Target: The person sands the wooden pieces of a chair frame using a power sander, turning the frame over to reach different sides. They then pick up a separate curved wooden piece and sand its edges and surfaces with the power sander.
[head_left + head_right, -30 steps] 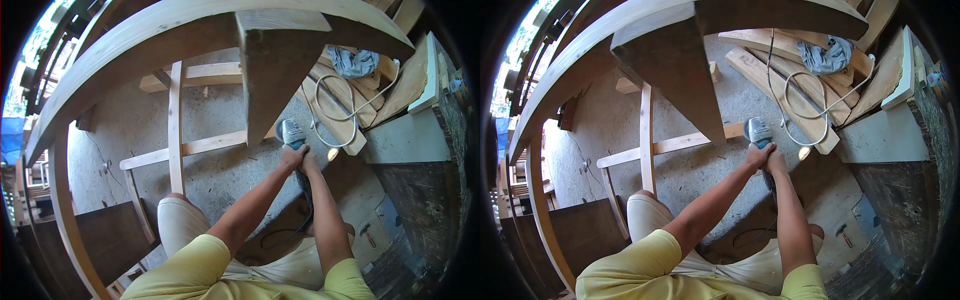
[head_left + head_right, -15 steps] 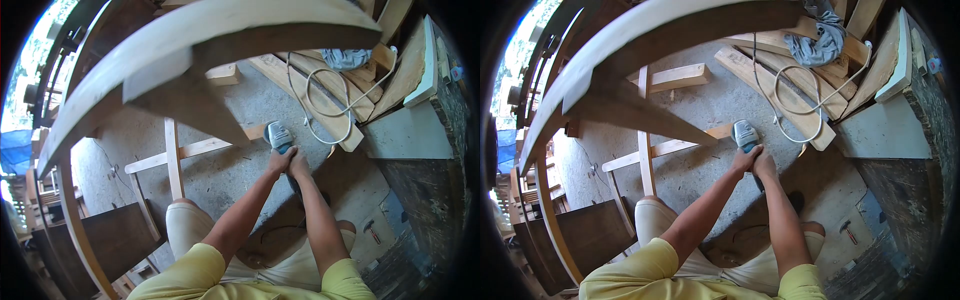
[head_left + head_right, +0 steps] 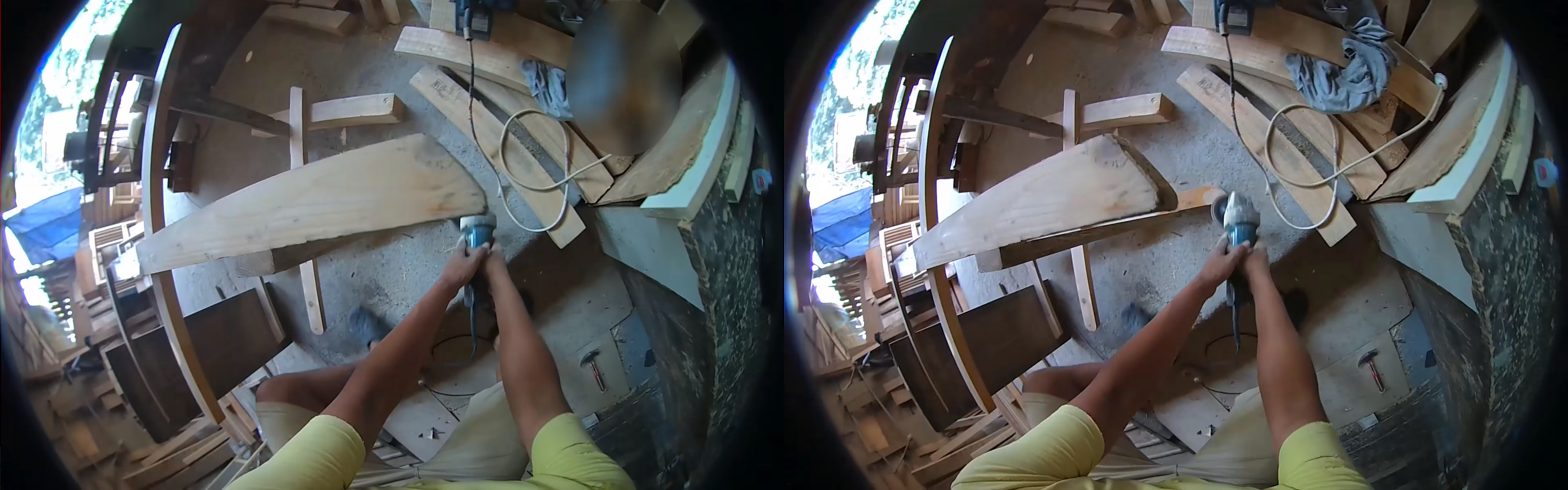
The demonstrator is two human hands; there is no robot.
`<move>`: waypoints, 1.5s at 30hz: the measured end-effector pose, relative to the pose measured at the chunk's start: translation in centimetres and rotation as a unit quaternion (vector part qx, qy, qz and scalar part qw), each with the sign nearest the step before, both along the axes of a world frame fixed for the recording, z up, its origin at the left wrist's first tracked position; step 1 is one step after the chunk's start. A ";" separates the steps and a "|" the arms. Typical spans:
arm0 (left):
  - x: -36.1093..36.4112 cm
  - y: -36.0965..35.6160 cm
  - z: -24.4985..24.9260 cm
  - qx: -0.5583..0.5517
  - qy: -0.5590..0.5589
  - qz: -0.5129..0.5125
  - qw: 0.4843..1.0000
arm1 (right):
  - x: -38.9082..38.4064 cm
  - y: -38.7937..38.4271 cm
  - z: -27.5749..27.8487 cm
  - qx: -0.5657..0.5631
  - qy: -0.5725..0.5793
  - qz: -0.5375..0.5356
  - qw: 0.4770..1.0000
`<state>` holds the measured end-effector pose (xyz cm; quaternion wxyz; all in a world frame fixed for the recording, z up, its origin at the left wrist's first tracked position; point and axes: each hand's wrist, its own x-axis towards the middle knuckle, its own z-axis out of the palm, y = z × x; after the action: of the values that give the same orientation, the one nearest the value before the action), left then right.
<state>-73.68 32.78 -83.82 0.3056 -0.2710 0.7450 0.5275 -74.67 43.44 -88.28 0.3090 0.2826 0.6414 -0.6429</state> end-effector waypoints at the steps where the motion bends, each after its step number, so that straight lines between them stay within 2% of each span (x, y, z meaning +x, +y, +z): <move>1: -1.2 -0.2 0.9 -0.031 0.015 0.000 0.999 | -0.9 -1.0 -4.1 -0.012 -0.005 0.021 1.000; 3: -3.5 -0.5 2.3 -0.060 0.026 0.008 0.998 | -3.8 -1.8 -3.2 -0.025 -0.003 0.005 1.000; 4: -4.5 -0.7 3.2 -0.027 0.043 0.010 0.999 | -4.4 -1.9 -2.4 -0.037 0.001 -0.018 0.999; 6: -3.6 -0.8 3.0 0.011 0.054 0.019 0.998 | -4.5 -1.0 -1.1 -0.028 -0.050 0.024 0.998; 8: -1.5 0.1 1.1 -0.048 0.103 -0.012 0.993 | -3.3 -0.1 -1.5 -0.012 -0.097 0.063 0.993; 9: -0.5 0.7 0.4 -0.095 0.120 -0.044 0.987 | -0.9 0.1 -3.0 -0.037 -0.109 -0.014 0.993; 10: 0.6 1.4 0.3 -0.092 0.120 -0.042 0.988 | 1.0 0.4 -3.7 -0.062 -0.118 -0.091 0.987; 12: 2.6 2.3 0.4 -0.033 0.182 -0.078 0.980 | 2.4 1.7 1.2 -0.061 -0.104 -0.097 0.988; 14: 2.5 2.1 1.7 0.010 0.144 -0.083 0.986 | 2.9 2.0 2.7 -0.063 -0.089 -0.102 0.989; 16: 2.0 1.9 1.2 0.024 0.164 -0.120 0.979 | 3.9 2.0 -0.2 -0.053 0.007 -0.080 0.995; 17: 1.9 1.5 -1.2 -0.003 0.157 -0.141 0.978 | 6.2 2.4 -10.9 -0.058 0.152 -0.038 0.986; 18: 1.9 0.9 -1.7 -0.007 0.160 -0.137 0.978 | 6.4 3.2 -16.3 -0.062 0.155 -0.034 0.985; 19: 1.9 0.4 -2.1 -0.003 0.185 -0.090 0.979 | 5.9 3.7 -20.2 0.096 0.245 0.123 0.957; 20: 1.8 -0.2 -2.8 0.001 0.210 -0.044 0.977 | 5.2 3.4 -22.4 0.251 0.323 0.268 0.872; 21: 4.9 -2.2 -13.0 0.190 0.345 0.184 0.901 | 2.9 2.6 -18.5 0.238 0.264 0.278 0.893; 22: 3.3 -2.1 -8.8 0.040 0.245 0.085 0.965 | 1.2 1.9 -15.3 0.199 0.192 0.249 0.928; 23: 3.0 -2.5 -7.5 0.006 0.210 0.086 0.974 | -0.1 1.2 -12.1 0.180 0.140 0.232 0.946; 26: 3.3 -3.8 -7.1 0.006 0.166 0.167 0.972 | -2.5 -0.2 -6.5 0.174 0.090 0.239 0.951; 32: 2.7 -5.3 -6.4 0.025 0.134 0.272 0.953 | -5.7 -2.4 -4.3 0.174 0.080 0.304 0.933; 33: 2.6 -5.6 -6.2 0.027 0.131 0.283 0.950 | -8.1 -1.9 5.2 0.200 0.083 0.388 0.896; 34: 2.5 -5.6 -6.1 0.029 0.128 0.293 0.947 | -7.8 -1.9 4.2 0.201 0.085 0.387 0.896; 36: 2.1 -5.9 -5.7 0.036 0.125 0.310 0.942 | -6.3 -1.9 1.4 0.203 0.115 0.300 0.925; 38: 1.9 -6.3 -5.6 0.038 0.123 0.322 0.938 | -6.1 -1.0 4.3 0.231 0.098 0.316 0.915; 45: 1.4 -7.2 -5.4 0.041 0.118 0.364 0.923 | -2.7 -0.1 4.1 0.230 0.108 0.297 0.920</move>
<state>-72.27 25.58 -89.26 0.0134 -0.4464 0.6032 0.6608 -77.32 43.31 -84.14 0.3409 0.0712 0.8557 -0.3828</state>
